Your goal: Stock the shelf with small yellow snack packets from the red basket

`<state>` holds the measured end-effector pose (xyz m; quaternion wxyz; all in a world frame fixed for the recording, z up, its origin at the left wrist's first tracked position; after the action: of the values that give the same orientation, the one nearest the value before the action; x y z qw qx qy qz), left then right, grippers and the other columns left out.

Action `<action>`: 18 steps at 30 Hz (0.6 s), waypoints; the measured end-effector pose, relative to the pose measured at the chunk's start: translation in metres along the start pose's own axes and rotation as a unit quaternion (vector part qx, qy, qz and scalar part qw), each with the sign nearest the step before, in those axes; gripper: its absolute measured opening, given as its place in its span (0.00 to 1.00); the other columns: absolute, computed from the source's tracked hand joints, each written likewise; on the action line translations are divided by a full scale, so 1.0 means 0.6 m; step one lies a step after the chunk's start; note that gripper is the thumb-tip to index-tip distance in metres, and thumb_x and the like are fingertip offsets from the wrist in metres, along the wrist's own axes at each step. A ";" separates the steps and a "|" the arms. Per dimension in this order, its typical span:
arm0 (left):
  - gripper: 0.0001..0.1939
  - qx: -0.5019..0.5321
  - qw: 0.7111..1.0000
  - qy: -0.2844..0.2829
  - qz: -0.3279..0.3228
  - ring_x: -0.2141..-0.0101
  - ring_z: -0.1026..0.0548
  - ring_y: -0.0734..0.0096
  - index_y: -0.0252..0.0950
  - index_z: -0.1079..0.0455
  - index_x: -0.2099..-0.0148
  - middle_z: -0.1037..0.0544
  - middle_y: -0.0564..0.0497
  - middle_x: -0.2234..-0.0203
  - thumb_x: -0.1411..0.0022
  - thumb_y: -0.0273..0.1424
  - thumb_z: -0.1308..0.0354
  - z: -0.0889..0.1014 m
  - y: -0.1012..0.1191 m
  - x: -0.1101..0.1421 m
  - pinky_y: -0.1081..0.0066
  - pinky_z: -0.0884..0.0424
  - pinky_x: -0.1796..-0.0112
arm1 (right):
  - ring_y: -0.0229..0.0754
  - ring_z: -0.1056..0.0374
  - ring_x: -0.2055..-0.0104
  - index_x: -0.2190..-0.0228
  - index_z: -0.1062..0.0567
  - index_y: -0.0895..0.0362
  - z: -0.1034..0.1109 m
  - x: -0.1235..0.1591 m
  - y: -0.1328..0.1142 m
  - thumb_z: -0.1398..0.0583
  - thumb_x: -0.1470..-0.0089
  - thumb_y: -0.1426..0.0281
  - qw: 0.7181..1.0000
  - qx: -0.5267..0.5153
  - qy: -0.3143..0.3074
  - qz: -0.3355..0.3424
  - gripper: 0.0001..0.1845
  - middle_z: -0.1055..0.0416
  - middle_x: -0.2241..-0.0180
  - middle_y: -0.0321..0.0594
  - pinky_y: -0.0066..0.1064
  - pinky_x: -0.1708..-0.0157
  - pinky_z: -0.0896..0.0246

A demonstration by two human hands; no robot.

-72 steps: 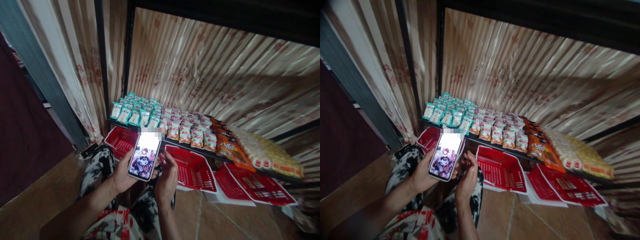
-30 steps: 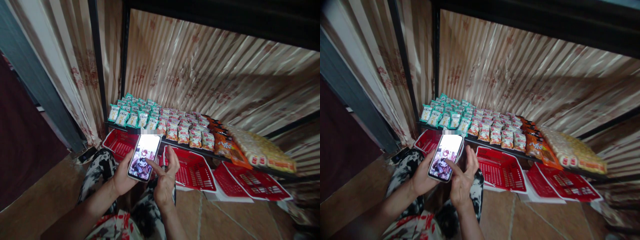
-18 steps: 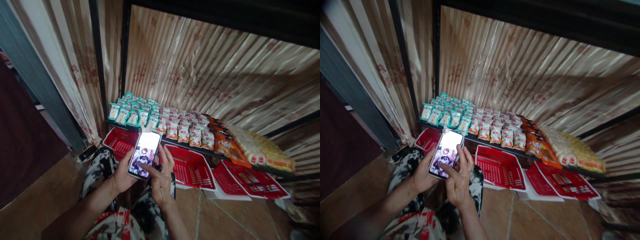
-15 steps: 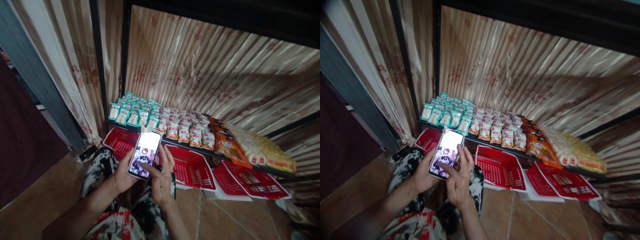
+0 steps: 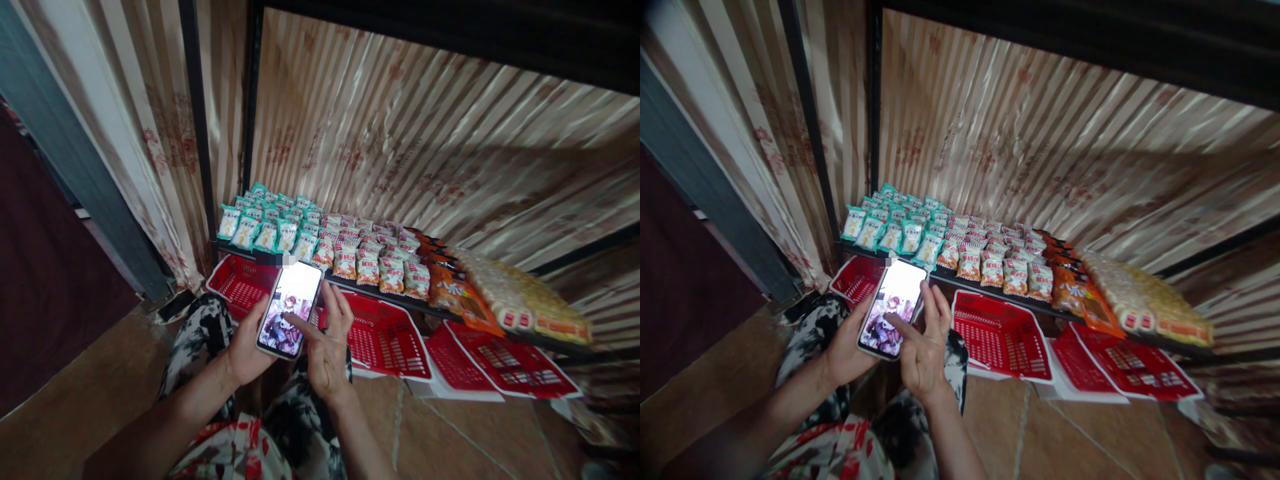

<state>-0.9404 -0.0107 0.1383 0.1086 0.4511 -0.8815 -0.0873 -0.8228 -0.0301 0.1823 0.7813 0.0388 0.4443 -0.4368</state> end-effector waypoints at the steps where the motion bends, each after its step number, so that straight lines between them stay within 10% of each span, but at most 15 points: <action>1: 0.25 -0.004 1.000 -0.006 0.004 0.58 0.25 0.58 0.29 0.34 0.45 0.23 0.41 0.59 0.34 0.42 0.56 0.001 -0.001 0.000 0.58 0.35 0.51 | 0.55 0.61 0.36 0.62 0.21 0.49 0.000 -0.006 0.007 0.63 0.38 0.57 1.000 0.006 0.005 -0.004 0.32 0.61 0.35 0.32 0.58 0.44 0.56; 10: 0.32 -0.047 0.998 -0.041 0.025 0.63 0.23 0.55 0.25 0.33 0.47 0.23 0.35 0.60 0.35 0.48 0.61 -0.001 -0.001 0.005 0.57 0.32 0.58 | 0.51 0.59 0.35 0.38 0.54 0.49 0.026 -0.044 0.039 0.64 0.37 0.59 0.982 0.074 0.168 -0.045 0.28 0.54 0.36 0.42 0.62 0.43 0.63; 18: 0.32 -0.052 0.997 -0.050 0.024 0.61 0.23 0.54 0.28 0.33 0.46 0.23 0.37 0.58 0.35 0.48 0.61 0.005 0.000 0.005 0.56 0.33 0.57 | 0.50 0.57 0.35 0.38 0.52 0.49 0.025 -0.025 0.033 0.64 0.37 0.59 0.976 0.031 0.195 -0.090 0.28 0.51 0.37 0.41 0.58 0.42 0.60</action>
<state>-0.9428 -0.0132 0.1359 0.0898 0.4188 -0.8906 -0.1525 -0.8020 -0.0150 0.1961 0.6355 0.1076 0.5762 -0.5025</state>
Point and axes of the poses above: each hand's wrist, its own x-axis away from the middle knuckle, its own z-axis out of the back of the hand, y = z × x, the point moved 3 cm from there along -x, towards the middle knuckle
